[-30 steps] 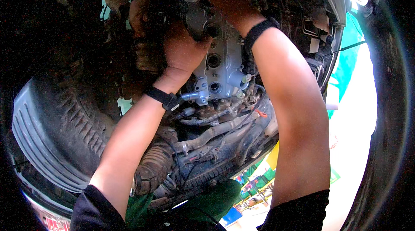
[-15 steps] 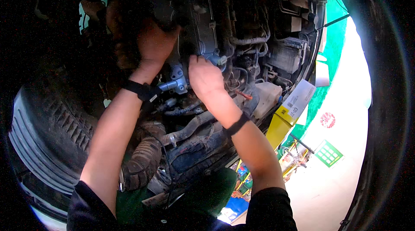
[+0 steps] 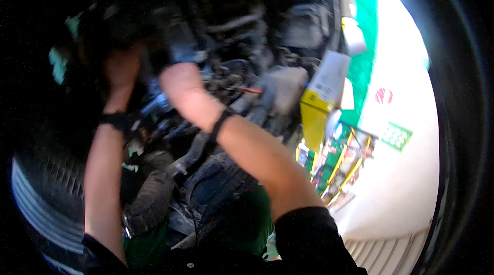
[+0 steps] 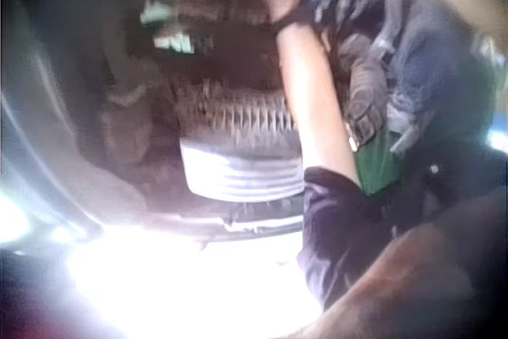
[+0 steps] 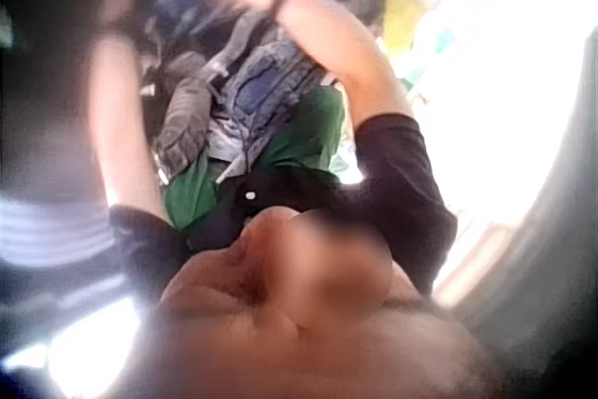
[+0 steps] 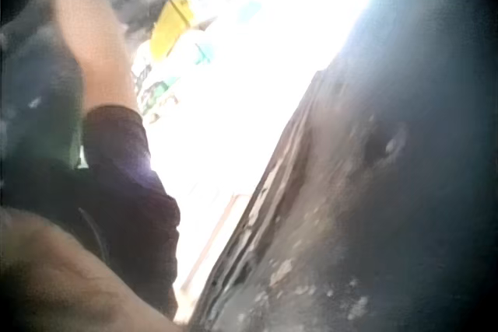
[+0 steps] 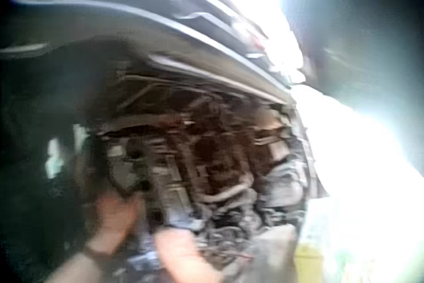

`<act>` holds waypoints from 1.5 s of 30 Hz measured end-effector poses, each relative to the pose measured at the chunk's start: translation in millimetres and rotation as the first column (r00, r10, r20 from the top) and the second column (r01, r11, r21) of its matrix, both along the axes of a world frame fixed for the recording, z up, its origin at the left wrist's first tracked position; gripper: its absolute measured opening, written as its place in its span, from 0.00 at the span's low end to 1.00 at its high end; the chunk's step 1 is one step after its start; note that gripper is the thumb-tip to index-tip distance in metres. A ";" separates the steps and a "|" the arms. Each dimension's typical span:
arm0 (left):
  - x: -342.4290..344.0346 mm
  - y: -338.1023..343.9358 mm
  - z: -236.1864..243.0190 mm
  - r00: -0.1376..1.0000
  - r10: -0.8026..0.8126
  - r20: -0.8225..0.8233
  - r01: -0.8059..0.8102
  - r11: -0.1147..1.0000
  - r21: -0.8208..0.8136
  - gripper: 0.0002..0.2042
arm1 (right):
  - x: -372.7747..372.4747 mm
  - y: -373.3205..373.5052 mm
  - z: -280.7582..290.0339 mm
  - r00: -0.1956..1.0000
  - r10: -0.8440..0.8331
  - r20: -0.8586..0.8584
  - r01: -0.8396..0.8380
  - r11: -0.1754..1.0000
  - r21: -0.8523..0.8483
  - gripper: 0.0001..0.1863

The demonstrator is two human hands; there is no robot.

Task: The person installs a valve cover onto a car engine, positioning it by hand, then takes bolts from a box and inserts them into the cover, and tightens the bolts using a socket wrench.

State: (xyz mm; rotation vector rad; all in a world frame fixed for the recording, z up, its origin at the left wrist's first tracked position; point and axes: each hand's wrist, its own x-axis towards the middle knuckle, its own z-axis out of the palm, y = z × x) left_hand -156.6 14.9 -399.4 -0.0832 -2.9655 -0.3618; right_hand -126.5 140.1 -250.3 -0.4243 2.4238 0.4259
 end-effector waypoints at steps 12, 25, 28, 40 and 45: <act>-12.9 -10.7 -54.6 0.990 -0.028 0.140 0.064 0.962 -0.265 0.28 | 167.2 62.3 120.5 0.609 -0.757 -0.238 0.344 0.522 -0.780 0.06; -95.3 -94.8 -48.5 0.944 0.076 0.320 -0.184 0.928 0.323 0.37 | 300.8 393.3 241.9 -0.399 -0.692 -0.602 0.523 0.368 -0.769 0.18; -90.5 -81.3 -2.7 0.851 -0.034 0.524 -0.289 0.802 0.522 0.34 | 314.8 471.3 228.0 -0.266 -0.795 -0.545 0.805 0.127 -0.579 0.23; 111.9 18.7 367.6 0.814 -0.468 0.345 0.142 0.735 0.664 0.25 | 277.3 477.3 198.8 0.633 -0.599 -0.491 0.697 0.717 0.024 0.04; 195.5 56.6 401.4 0.701 -0.678 0.221 0.236 0.513 0.826 0.21 | 360.0 598.0 160.5 0.185 -0.086 -0.979 -0.194 0.973 -0.123 0.03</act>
